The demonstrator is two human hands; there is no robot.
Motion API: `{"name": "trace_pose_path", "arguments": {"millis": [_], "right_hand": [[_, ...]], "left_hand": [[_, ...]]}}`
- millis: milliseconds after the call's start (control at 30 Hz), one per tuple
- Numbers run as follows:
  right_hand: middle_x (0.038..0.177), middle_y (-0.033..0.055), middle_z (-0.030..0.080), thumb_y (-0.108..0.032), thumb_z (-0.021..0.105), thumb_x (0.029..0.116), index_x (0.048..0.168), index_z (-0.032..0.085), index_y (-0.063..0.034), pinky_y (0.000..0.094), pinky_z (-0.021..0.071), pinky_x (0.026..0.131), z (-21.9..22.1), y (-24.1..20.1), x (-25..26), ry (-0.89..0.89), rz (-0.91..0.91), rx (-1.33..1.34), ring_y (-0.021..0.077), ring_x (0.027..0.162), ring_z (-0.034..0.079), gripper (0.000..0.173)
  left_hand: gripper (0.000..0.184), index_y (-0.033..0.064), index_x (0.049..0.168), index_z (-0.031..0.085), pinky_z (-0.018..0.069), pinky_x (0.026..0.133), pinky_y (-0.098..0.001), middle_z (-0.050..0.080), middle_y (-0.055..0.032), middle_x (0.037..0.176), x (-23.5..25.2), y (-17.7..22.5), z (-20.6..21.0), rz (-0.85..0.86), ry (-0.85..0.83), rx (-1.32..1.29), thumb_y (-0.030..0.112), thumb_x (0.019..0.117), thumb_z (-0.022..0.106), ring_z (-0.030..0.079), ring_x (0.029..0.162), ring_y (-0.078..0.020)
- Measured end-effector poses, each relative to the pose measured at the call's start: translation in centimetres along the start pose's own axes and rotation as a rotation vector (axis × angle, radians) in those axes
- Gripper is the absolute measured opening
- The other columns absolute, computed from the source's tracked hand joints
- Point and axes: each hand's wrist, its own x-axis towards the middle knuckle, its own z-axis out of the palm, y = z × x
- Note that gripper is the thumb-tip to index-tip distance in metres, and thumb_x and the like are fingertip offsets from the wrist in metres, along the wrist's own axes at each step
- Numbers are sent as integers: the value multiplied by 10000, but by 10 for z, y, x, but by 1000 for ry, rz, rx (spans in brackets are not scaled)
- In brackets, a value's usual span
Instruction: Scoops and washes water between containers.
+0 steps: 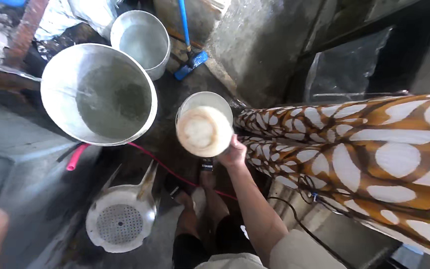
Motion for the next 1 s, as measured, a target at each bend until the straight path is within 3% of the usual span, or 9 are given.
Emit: {"name": "trace_pose_path", "arguments": {"millis": [133, 233, 333, 400, 467, 533, 633, 800, 1000], "right_hand": [[1125, 152, 722, -436, 822, 714, 1182, 683, -183, 592, 580, 841, 31, -18, 10, -99, 21, 121, 339, 1001, 708, 551], [1131, 119, 734, -582, 867, 696, 1228, 680, -209, 551, 619, 817, 89, -3, 24, -324, 66, -74, 307, 970, 732, 676], [1002, 126, 754, -274, 879, 755, 1133, 687, -120, 543, 641, 736, 155, 55, 44, -434, 76, -218, 302, 859, 748, 452], [954, 156, 748, -69, 817, 764, 1133, 623, -23, 511, 646, 730, 197, 112, 66, -434, 173, -333, 298, 819, 745, 419], [1024, 179, 728, -48, 743, 891, 1232, 592, 26, 466, 643, 776, 220, 168, 97, -395, 401, -498, 282, 875, 732, 379], [1136, 192, 697, -215, 746, 950, 1377, 540, -34, 458, 633, 781, 229, 219, 136, -300, 635, -637, 292, 937, 718, 508], [1133, 188, 684, -399, 746, 941, 1392, 544, -79, 443, 621, 707, 230, 281, 178, -199, 763, -756, 292, 889, 707, 589], [1186, 205, 679, -517, 667, 961, 1401, 542, -95, 522, 619, 767, 214, 325, 209, -15, 818, -739, 342, 971, 709, 621], [1323, 211, 615, -464, 640, 1000, 1424, 548, -121, 626, 574, 854, 204, 331, 230, -19, 809, -927, 388, 1147, 645, 553]], "left_hand": [[666, -68, 1272, 576, 493, 979, -599, 638, -330, 1170, -2, 2, -7, 99, 172, -79, 545, 1061, 421, 644, 1100, -444], [643, -57, 1207, 610, 488, 949, -623, 652, -317, 1127, 3, -2, -7, 134, 193, 1, 538, 1056, 422, 651, 1062, -456], [635, -45, 1196, 617, 476, 969, -614, 645, -304, 1133, 4, -7, -7, 112, 187, 15, 543, 1049, 427, 636, 1082, -447], [632, -45, 1227, 609, 490, 979, -585, 649, -300, 1149, 4, -6, -8, 104, 175, -7, 537, 1051, 434, 646, 1092, -422], [616, -69, 1242, 611, 525, 959, -513, 667, -292, 1123, 3, -5, -2, 123, 174, -71, 501, 1066, 459, 670, 1047, -362], [581, -85, 1212, 640, 545, 955, -448, 685, -279, 1106, 2, -3, 1, 136, 201, -100, 458, 1072, 486, 686, 1028, -309], [596, -75, 1216, 623, 538, 937, -442, 673, -271, 1097, 5, -6, -2, 129, 197, -46, 477, 1075, 447, 672, 1016, -303], [549, -68, 1189, 615, 544, 860, -427, 662, -251, 1028, 5, -10, -1, 165, 197, -58, 446, 1071, 464, 662, 927, -272], [505, -53, 1130, 625, 528, 841, -456, 652, -244, 995, 9, -7, -5, 162, 199, 5, 414, 1067, 444, 654, 918, -302]]}}
